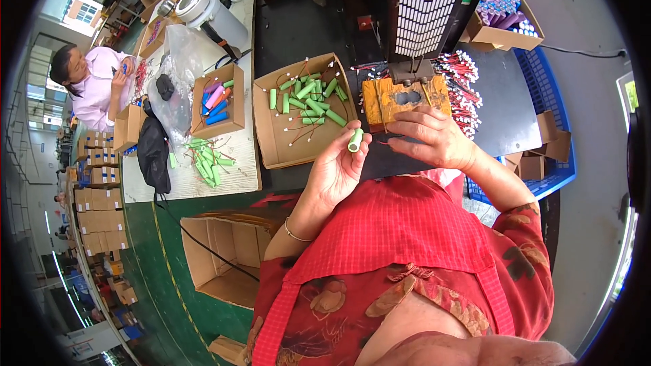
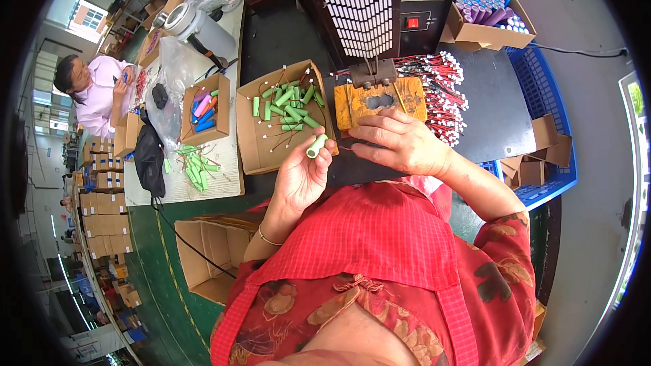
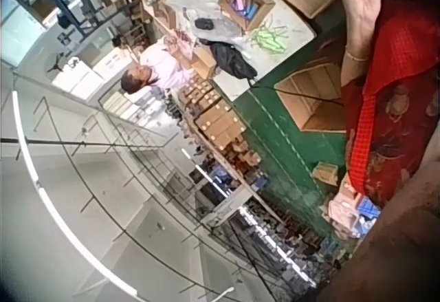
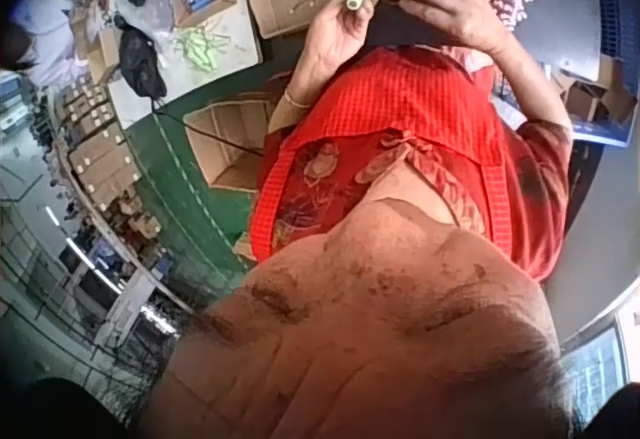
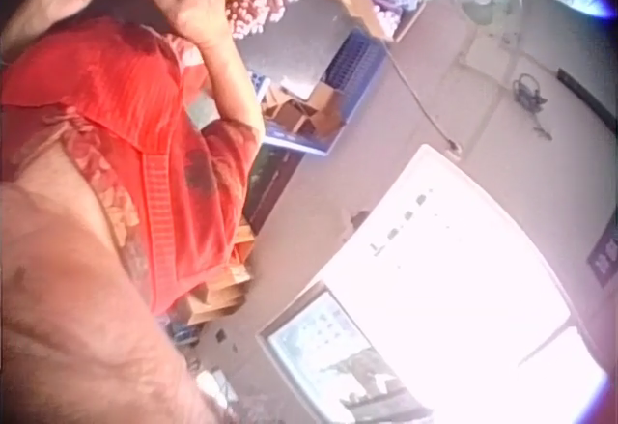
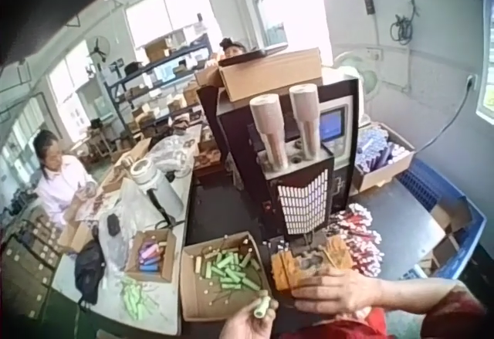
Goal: Spot weld battery cells together to create a battery pack using a specialized welding machine.
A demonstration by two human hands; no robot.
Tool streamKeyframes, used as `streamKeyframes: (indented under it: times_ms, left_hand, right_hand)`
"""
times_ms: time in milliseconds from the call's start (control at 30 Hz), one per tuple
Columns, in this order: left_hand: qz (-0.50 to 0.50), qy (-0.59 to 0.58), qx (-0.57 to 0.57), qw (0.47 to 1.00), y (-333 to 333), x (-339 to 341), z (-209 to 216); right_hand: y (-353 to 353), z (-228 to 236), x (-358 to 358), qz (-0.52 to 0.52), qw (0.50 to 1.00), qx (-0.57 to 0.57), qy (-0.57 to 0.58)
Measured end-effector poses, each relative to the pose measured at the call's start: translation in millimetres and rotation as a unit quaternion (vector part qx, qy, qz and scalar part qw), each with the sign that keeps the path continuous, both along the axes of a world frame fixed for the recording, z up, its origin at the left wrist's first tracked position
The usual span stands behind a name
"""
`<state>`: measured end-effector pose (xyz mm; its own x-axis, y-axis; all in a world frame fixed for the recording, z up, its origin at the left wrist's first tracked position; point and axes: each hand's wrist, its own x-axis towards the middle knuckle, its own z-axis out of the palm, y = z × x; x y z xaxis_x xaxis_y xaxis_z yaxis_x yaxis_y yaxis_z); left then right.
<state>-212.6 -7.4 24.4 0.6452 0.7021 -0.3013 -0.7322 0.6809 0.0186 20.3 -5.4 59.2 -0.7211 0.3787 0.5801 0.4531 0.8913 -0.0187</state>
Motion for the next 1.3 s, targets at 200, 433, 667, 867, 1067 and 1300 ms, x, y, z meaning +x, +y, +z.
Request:
streamKeyframes:
  times_ms: [200, 433, 667, 867, 1067, 1300]
  left_hand:
    - [-0.004, 0.037, 0.043, 0.998, -2, 9, 1]
    - [-0.022, 0.100, 0.177, 0.979, -1, 16, 7]
    - [0.033, 0.186, 0.263, 0.946, 6, 25, 5]
    - [0.062, 0.475, 0.443, 0.758, 28, 51, 10]
    - [0.104, 0.585, 0.602, 0.533, 54, 71, 5]
    - [0.134, 0.571, 0.649, 0.485, 60, 79, 5]
  right_hand:
    - [-4, -16, 1, -0.058, 0.974, -0.116, 0.187]
    - [-20, -21, 3, -0.152, 0.888, -0.286, 0.326]
    - [-26, -29, 12, -0.161, 0.686, -0.527, 0.474]
    - [-14, -30, 18, -0.177, 0.723, -0.477, 0.467]
    - [-2, -27, 17, -0.185, 0.818, -0.366, 0.402]
    - [3, -26, 18, -0.192, 0.868, -0.306, 0.341]
